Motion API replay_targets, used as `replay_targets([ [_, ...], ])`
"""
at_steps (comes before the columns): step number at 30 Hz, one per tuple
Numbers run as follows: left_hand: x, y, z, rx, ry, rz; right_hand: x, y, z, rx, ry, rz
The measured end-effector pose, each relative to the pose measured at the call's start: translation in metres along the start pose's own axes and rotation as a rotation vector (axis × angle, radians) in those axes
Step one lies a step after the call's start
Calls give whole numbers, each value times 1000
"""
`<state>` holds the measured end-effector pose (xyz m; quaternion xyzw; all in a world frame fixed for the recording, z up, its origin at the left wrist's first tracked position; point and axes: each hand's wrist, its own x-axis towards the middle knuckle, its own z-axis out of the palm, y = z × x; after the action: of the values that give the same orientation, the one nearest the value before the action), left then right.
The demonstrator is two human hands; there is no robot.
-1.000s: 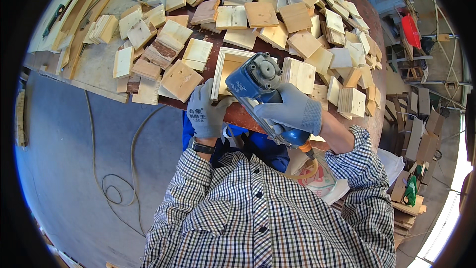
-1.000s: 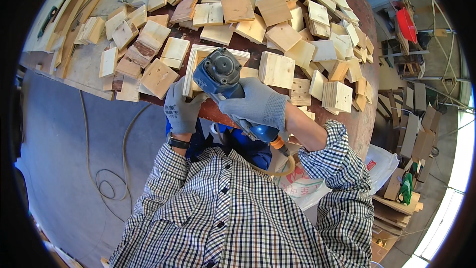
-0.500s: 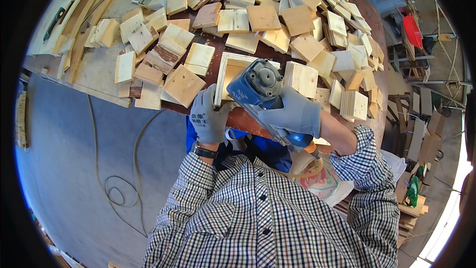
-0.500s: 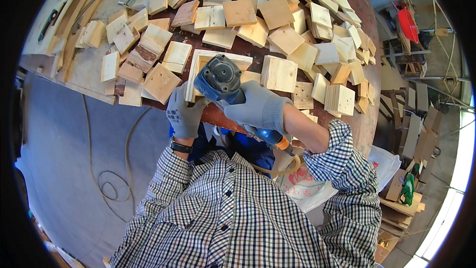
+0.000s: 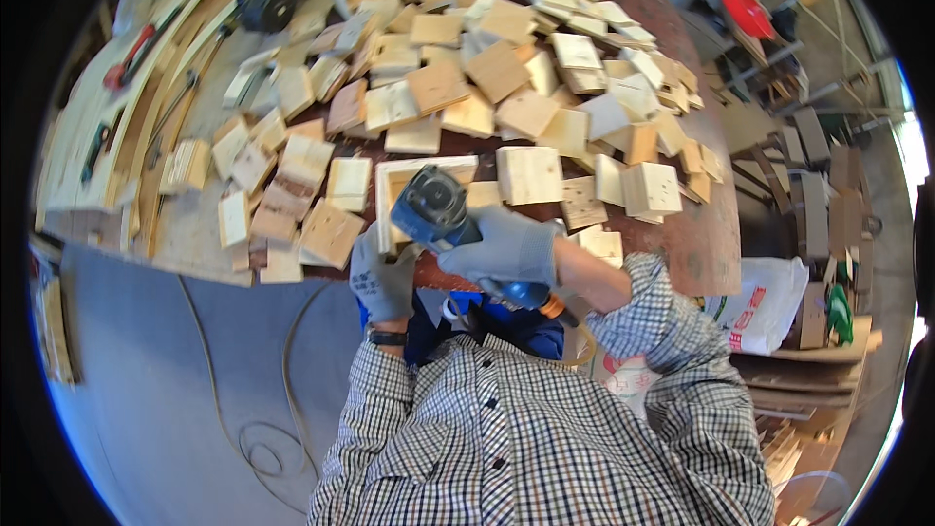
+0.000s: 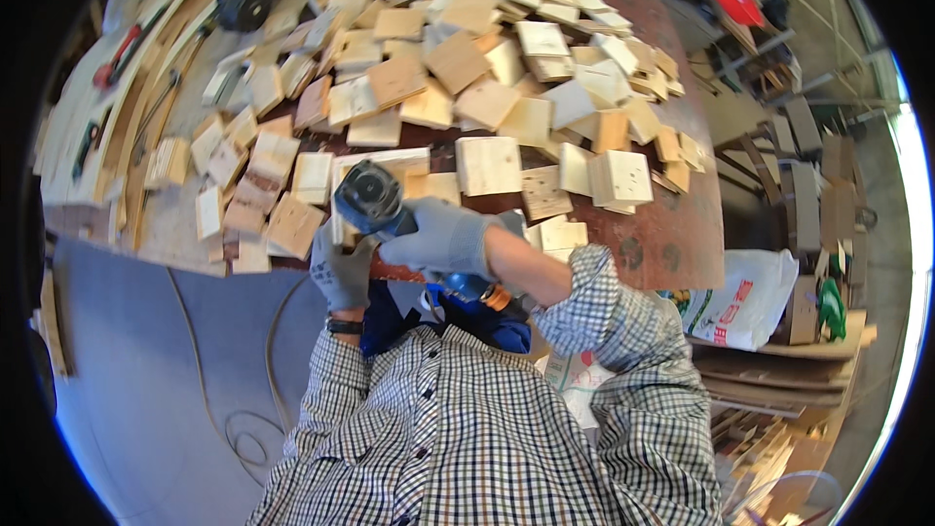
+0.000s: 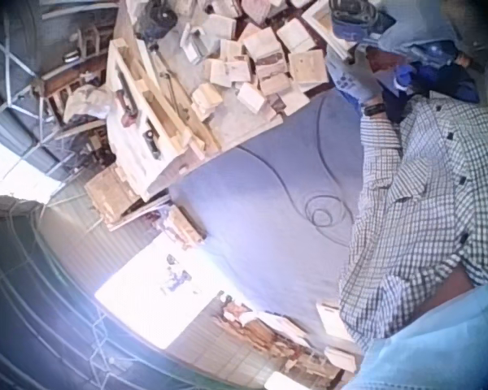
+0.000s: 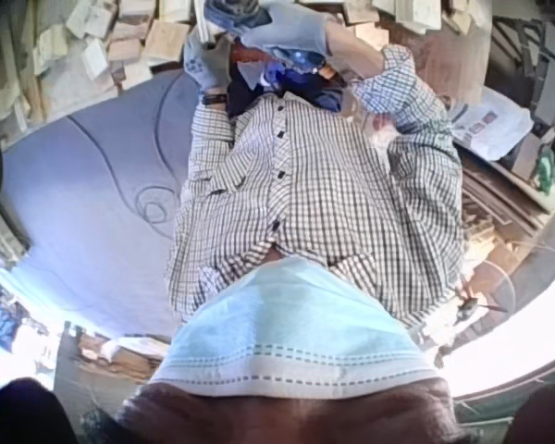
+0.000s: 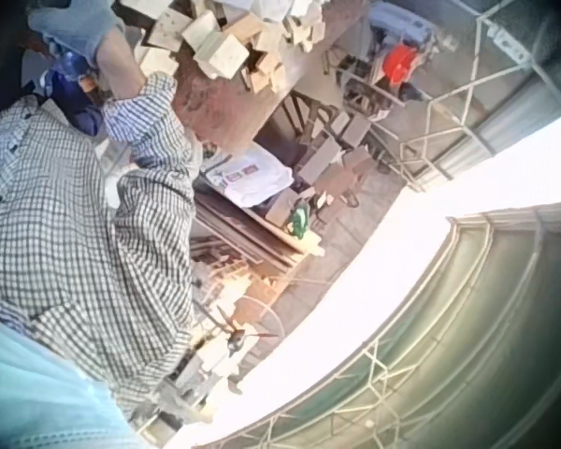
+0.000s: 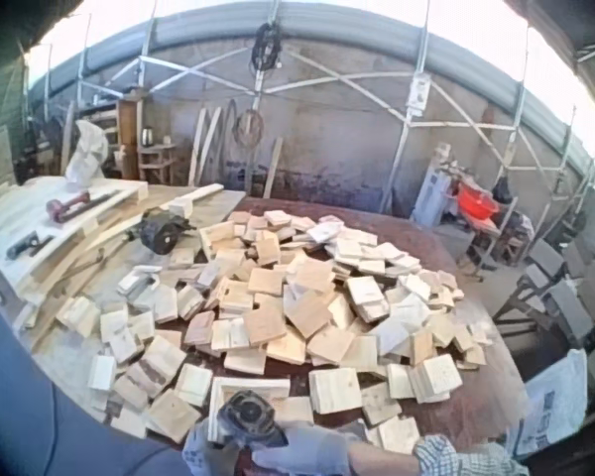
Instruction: The person assembles small wooden boxes by joining pre-cut wooden pieces with a nail gun and then smoothing the edges with sandpaper. The person handles multiple boxes one at a time, stacking completed units on the workbench.
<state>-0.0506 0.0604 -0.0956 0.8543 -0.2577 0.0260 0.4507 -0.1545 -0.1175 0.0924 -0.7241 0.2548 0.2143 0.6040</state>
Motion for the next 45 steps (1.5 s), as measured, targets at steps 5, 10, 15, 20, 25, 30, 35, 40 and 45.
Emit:
replay_targets([
  [5, 1, -3, 3, 18, 47, 116, -82, 19, 0, 103, 344, -80],
  [10, -15, 2, 2, -10, 229, 212, -171, 63, 10, -41, 985, -315],
  [15, -27, 30, -22, 353, 133, 555, -182, 126, -1, -75, 1647, -179],
  [20, -12, 42, -24, 366, 184, 567, -168, 263, -70, -436, 1900, 411],
  [25, 3, 49, -20, 401, -49, 698, -155, 252, -97, -334, 1680, 786],
  [30, 24, 58, -12, 496, -193, 751, -136, 270, -124, -113, 1590, 775],
  [35, 30, 71, -17, 691, -360, 761, -108, 308, -146, -166, 1531, 875],
  [40, 39, 79, -17, 675, -498, 796, -111, 305, -145, -94, 1504, 861],
  [45, 52, 71, -10, 756, -595, 856, -130, 293, -127, -513, 1522, 891],
])
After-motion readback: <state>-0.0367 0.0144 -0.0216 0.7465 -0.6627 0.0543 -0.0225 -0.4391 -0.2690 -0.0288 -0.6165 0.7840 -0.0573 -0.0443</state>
